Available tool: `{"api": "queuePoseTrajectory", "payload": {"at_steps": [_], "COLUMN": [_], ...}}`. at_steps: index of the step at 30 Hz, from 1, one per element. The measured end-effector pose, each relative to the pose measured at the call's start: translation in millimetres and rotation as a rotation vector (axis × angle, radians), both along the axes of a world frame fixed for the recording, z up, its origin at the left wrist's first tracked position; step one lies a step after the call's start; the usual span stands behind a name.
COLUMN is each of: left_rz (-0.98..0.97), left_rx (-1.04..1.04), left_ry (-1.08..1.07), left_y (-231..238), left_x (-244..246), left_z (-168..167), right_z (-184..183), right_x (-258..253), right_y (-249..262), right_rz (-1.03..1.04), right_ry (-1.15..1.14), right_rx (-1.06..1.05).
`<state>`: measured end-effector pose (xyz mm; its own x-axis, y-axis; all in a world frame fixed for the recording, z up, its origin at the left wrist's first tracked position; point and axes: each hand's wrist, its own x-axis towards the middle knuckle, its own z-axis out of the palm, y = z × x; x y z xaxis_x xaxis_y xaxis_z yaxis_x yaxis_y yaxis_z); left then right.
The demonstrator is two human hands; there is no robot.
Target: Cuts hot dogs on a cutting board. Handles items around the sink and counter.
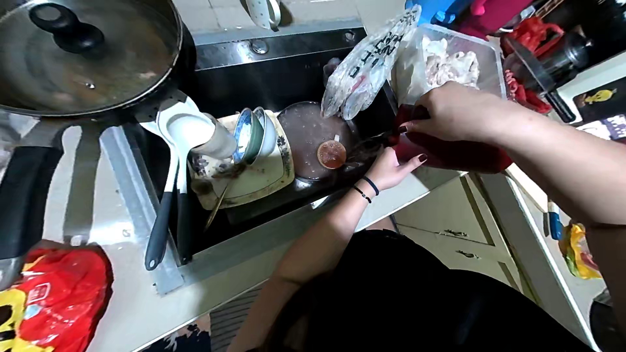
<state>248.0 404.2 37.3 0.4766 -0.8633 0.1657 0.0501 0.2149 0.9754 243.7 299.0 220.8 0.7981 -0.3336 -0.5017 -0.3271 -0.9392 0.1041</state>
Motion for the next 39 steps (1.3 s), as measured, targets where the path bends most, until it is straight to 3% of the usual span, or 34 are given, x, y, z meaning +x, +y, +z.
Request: {"api": "queuePoseTrajectory", "payload": {"at_steps": [7,29,32,36,39], "left_rz": [0.01,-0.015,-0.019,-0.064,-0.041], "left_rx": [-0.106,-0.081,-0.004,0.09,-0.126], "left_ry": [0.065,0.113,-0.001,-0.284,-0.427], "left_y": [-2,-3,-1,14,29], "left_x": [-5,-9,-1,15,24], "left_z": [-2,4,15,63,91], "right_z": [3,10,12,11,-20], "right_x": [6,10,-10,-81,-152], "right_y": [4,13,-3,-33,-49], "right_rz": [0.019,0.008,-0.005,-0.103,-0.099], "right_ry": [0.053,0.112,-0.041,-0.532,-1.037], "right_rx": [-0.016,-0.069,-0.002,0.243,0.448]}}
